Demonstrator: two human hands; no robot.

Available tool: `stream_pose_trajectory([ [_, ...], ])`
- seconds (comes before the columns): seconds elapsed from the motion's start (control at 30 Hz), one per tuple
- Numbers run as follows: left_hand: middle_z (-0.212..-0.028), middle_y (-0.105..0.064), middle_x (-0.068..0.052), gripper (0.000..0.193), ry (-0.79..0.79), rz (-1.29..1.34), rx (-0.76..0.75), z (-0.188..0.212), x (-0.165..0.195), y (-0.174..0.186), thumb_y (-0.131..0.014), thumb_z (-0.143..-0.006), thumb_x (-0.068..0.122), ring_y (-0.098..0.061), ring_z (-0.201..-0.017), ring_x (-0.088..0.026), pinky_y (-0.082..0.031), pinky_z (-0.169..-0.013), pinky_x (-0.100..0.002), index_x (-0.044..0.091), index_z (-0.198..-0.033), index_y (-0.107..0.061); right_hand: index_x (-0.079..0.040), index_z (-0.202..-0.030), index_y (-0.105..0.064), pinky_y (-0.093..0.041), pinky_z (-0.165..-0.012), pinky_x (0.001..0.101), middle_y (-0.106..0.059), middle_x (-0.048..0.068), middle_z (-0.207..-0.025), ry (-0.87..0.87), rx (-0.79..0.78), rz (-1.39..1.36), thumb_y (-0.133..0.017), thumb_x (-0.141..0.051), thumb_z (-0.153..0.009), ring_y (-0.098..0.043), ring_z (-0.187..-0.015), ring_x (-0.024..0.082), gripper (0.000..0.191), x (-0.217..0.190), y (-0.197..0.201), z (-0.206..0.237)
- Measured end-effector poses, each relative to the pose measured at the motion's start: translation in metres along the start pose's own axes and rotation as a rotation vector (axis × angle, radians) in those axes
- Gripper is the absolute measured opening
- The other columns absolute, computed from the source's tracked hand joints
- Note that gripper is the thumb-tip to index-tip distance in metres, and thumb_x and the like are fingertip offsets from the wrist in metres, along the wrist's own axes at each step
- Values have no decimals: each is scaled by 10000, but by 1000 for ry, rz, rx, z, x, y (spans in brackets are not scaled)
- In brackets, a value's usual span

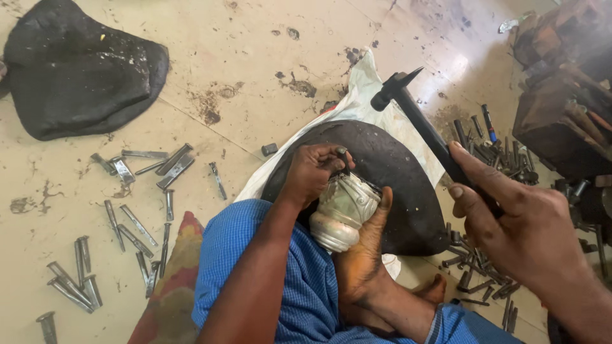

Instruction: The person sits on the floor and uses a hammer and chisel to shape a silver-colored metal object placed on a black anvil. They repeatedly strike the chisel to refine the object's surface and edges.

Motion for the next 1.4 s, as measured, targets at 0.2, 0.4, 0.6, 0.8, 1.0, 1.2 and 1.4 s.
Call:
stream_pose_trajectory([
  [0.2,-864,-761,-56,139,88,-62,-28,-1,-1,-1,-670,-893,-94,-702,-787,-90,-595,-712,-272,-13,-961,-760,-104,-1611,-495,-516,-511,298,-679,93,-841,19,271,-521,-525,-122,-1079,-607,-603,140,533,-3,29,6],
  [0.4,-857,-768,-48,179,161,-74,-3,-1,-5,-1,-656,-868,-96,-712,-781,-96,-606,-724,-273,1,-967,-768,-131,-1174,-700,-567,-608,258,-724,8,-884,367,-79,-151,-603,-79,-919,-696,-717,78,278,-54,0,1],
  [0.6,-920,-775,-71,142,129,43,-14,-3,-4,4,-645,-911,-90,-728,-857,-117,-589,-804,-281,5,-965,-737,-174,-1376,-624,-577,-585,328,-712,66,-785,-76,126,-109,-576,-162,-1007,-684,-629,168,373,7,28,3],
  [0.8,-908,-775,-90,153,163,12,-49,-4,-11,3,-649,-904,-101,-727,-841,-123,-608,-771,-286,2,-957,-749,-161,-1325,-616,-580,-596,311,-710,93,-860,-74,378,-289,-540,-131,-1023,-673,-670,178,313,14,44,-4],
  [1.0,-901,-779,-101,147,171,-32,-28,-5,-9,2,-643,-900,-115,-725,-822,-124,-603,-759,-277,-23,-952,-745,-148,-1274,-608,-583,-607,294,-709,119,-936,454,27,-52,-504,-100,-1039,-662,-710,189,261,-59,17,-14],
  [1.2,-895,-781,-96,161,264,-90,9,-6,-11,4,-648,-890,-113,-716,-804,-128,-586,-722,-276,-18,-965,-753,-144,-1370,-591,-531,-538,327,-664,119,-811,91,258,-232,-494,-154,-1088,-607,-587,194,298,0,48,-21],
  [1.4,-884,-782,-93,139,287,-70,9,-6,-12,3,-658,-884,-93,-729,-795,-113,-601,-715,-271,-11,-954,-745,-86,-1244,-617,-512,-544,313,-654,118,-790,190,254,-123,-462,-175,-1140,-593,-579,179,207,-10,29,-27],
])
Point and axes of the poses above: each hand's wrist, its own z-axis away from the middle knuckle, its own y-axis out of the back of the hand, x = y × z, the point moved 7 cm from there along -z, towards the middle knuckle
